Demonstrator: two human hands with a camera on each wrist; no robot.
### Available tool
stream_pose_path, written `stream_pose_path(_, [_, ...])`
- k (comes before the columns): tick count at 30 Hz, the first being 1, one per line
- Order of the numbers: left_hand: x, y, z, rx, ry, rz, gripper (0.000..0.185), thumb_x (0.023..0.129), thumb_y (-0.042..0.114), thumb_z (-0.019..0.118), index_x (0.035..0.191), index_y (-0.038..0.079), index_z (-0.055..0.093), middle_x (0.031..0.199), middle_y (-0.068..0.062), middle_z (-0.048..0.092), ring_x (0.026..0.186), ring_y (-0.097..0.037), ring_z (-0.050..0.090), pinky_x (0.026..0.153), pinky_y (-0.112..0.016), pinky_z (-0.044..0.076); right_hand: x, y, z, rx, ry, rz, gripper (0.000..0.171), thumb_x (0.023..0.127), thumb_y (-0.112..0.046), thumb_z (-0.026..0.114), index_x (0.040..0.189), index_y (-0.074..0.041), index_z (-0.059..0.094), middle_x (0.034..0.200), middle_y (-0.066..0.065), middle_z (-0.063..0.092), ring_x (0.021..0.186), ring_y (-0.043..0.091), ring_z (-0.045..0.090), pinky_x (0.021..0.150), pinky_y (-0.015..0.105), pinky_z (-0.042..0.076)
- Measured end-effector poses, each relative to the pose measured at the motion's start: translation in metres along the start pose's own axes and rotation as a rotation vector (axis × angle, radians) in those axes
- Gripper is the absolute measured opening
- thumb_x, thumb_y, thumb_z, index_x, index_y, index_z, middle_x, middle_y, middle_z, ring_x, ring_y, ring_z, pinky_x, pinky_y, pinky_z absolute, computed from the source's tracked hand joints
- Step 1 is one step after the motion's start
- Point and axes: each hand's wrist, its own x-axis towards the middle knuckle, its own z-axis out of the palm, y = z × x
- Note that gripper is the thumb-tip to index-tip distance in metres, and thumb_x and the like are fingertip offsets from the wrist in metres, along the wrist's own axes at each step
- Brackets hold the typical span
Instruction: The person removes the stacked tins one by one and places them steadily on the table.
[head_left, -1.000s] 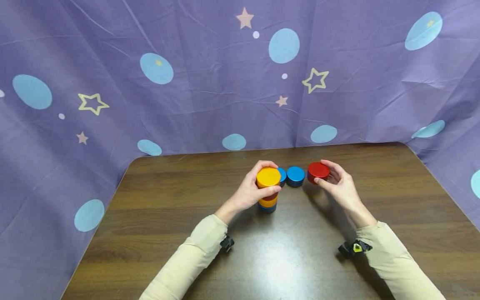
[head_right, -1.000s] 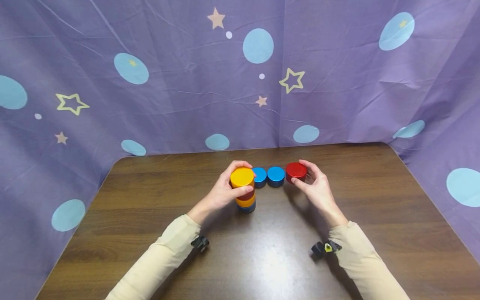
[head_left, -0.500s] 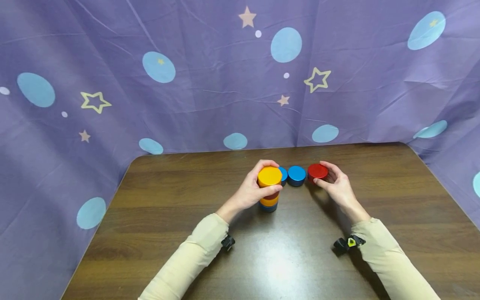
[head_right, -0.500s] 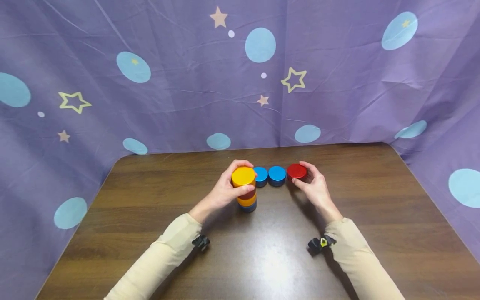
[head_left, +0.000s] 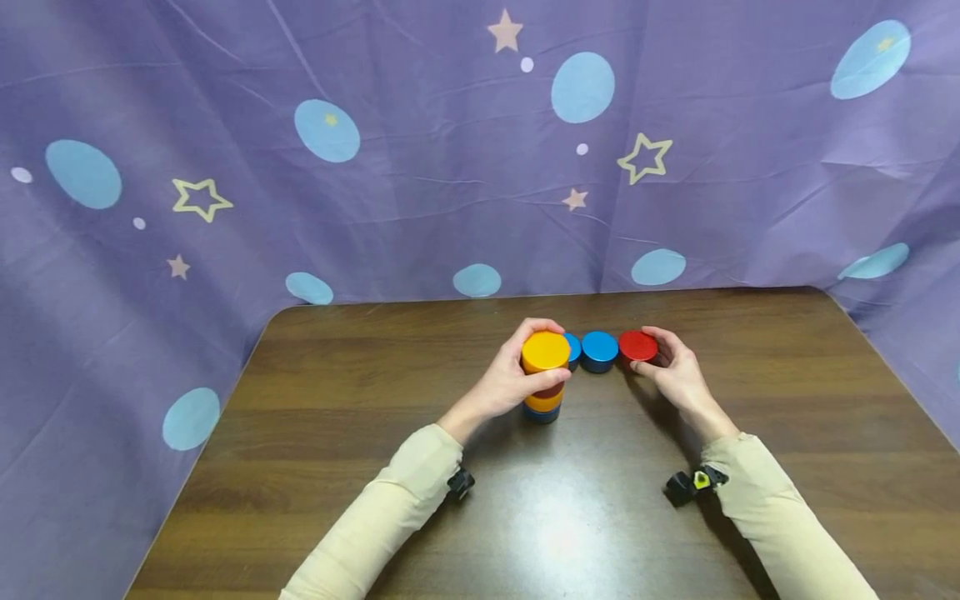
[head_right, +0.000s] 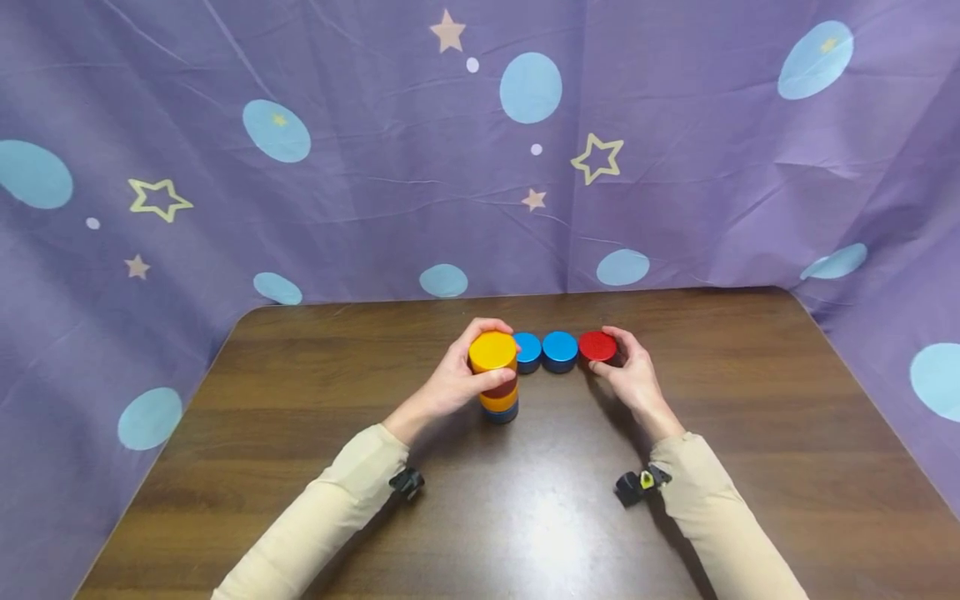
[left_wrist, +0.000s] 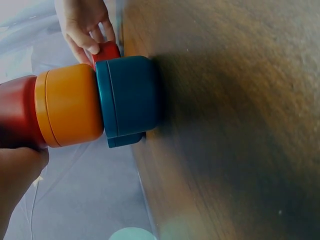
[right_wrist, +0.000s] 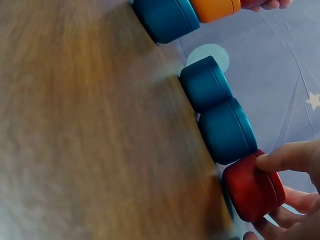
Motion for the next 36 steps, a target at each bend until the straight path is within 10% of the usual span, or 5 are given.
stream_pose_path(24, [0.0002,-0.0014,0.001,0.005,0.017,0.002,0.05,0.083,-0.003,0.07,0.126,0.006,0.046,0.112,-0.011,0.053,0.094,-0.022,0.054,0.079,-0.033,0.049,0.002,0.0044,-0.0033,-0.02,-0.043,0.009,0.064,0.086,0.009,0.062,0.143,0.006,0.034,0.137,0.032,0.043,0.123,0.039,0.044,0.101,0.042,0.036])
stream_pose_path(36, [0.0008,-0.0002,0.0013,-0.002,0.012,-0.001,0.051,0.083,-0.006,0.07,0.126,0.006,0.046,0.113,-0.013,0.053,0.094,-0.024,0.054,0.079,-0.033,0.049,0.0016,0.001,-0.0068,0.149,-0.01,0.042,0.082,0.088,0.01,0.059,0.152,-0.003,0.01,0.147,0.034,0.021,0.136,0.046,0.027,0.11,0.053,0.023])
